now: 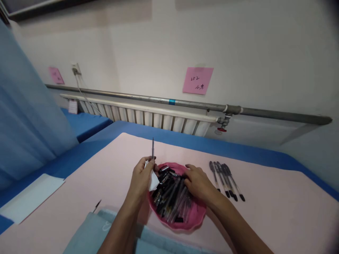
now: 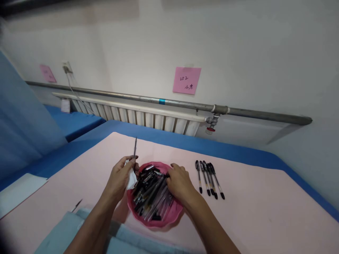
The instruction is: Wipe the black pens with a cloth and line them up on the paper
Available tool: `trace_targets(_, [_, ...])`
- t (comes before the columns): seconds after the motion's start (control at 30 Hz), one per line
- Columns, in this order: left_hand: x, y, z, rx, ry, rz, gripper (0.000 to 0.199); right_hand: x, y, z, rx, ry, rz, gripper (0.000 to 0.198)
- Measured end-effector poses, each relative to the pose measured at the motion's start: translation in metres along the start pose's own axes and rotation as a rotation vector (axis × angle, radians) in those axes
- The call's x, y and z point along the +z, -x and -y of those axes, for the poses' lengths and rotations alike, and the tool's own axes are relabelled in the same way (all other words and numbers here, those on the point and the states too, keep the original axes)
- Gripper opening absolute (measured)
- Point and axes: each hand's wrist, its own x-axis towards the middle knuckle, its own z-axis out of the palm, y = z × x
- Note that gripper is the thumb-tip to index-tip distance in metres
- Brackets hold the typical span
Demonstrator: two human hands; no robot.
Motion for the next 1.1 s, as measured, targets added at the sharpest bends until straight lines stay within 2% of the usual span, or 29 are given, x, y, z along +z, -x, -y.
trace_targets(0.13, [0.004,0.005,0.002,-0.015,-0.056,0.035,0.027,-0.004,-0.003,-0.004,-0.014,-0.082,-0.036,0.022])
trace_targets(0.2, [0.005,0.008,0.003,-0.025,-0.085,0.078,0.026,-0.009,-0.004,-0.004,0.008,-0.182,-0.126,0.021])
trace_targets(0.23, [0.005,0.01,0.003,-0.033,-0.101,0.112,0.025,-0.012,-0.004,-0.004,0.036,-0.308,-0.187,0.021])
trace_targets(0.3, [0.005,0.013,0.004,-0.05,-0.145,0.195,0.023,-0.02,-0.003,-0.003,0.118,-0.717,-0.279,0.018])
trace_targets(0.4, [0.006,0.017,0.005,-0.081,-0.216,0.318,0.021,-0.028,-0.001,0.0,0.21,-1.346,-0.277,0.02])
trace_targets(0.47, [0.007,0.02,0.006,-0.1,-0.236,0.391,0.019,-0.032,0.0,0.002,0.247,-1.572,-0.28,0.024])
trace_targets(0.53, [0.008,0.022,0.007,-0.123,-0.247,0.448,0.018,-0.034,0.001,0.005,0.276,-1.697,-0.312,0.029])
trace_targets(0.67, [0.01,0.026,0.008,-0.13,-0.313,0.483,0.016,-0.035,0.001,0.008,0.28,-1.801,-0.386,0.029])
trace_targets(0.8, [0.011,0.027,0.009,-0.107,-0.371,0.492,0.014,-0.034,0.001,0.009,0.262,-1.797,-0.434,0.025])
trace_targets(1.1, [0.013,0.028,0.007,-0.085,-0.423,0.508,0.014,-0.028,0.0,0.013,0.22,-1.751,-0.411,0.024])
